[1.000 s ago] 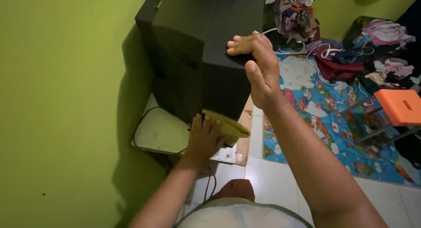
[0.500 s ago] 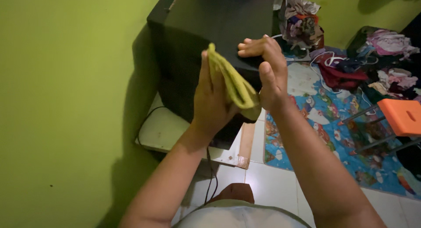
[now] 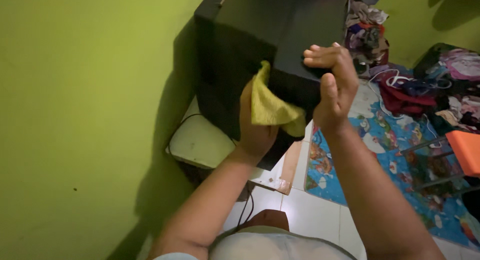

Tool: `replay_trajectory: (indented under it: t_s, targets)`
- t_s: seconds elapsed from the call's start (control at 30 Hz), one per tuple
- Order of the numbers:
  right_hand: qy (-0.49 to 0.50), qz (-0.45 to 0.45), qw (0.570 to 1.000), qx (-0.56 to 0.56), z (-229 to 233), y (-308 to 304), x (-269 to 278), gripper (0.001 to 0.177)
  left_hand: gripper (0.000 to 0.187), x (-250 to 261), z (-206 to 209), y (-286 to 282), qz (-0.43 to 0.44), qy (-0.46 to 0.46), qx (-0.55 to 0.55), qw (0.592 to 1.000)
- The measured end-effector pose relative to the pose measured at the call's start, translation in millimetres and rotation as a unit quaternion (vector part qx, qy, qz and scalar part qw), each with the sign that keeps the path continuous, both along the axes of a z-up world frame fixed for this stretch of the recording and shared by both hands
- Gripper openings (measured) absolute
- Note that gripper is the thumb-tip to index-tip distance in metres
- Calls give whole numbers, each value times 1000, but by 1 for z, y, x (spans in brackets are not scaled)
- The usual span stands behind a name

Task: The person wipes the exterior surfaces of a black CRT television using a yellow cloth. They clean the top, front bezel, and side panels in a repetitive wiping motion throughout the clip.

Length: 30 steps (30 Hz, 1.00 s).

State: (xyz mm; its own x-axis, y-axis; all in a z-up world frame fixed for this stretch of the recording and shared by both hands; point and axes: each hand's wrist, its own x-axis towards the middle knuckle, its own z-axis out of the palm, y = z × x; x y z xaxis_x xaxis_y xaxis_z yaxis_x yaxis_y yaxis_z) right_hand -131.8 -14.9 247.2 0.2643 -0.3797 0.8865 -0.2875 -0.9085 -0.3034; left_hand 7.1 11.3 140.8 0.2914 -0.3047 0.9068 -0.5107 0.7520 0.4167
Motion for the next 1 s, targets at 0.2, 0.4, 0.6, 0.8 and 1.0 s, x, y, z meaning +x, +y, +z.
replay_trajectory:
  t_s: [0.2,0.4,0.6,0.8,1.0]
  targets:
    - [-3,-2,1000,-9,-2,-2,0,52,54,-3,-47,3,-264,144,177,937]
    - [-6,-6,1000,-8,-3,0,1,51,70,-2,-100,13,-91,47,183,978]
    - [-9,-14,1000,-14,-3,-1,1,50,55,7,-143,17,-189,84,366,907]
    - [-3,-17,1000,-21,-5,-1,2,52,66,29,-148,55,-157,-74,392,904]
    - [-1,-23,1000,-13,-6,0,-2,55,71,29,-130,64,-206,19,449,870]
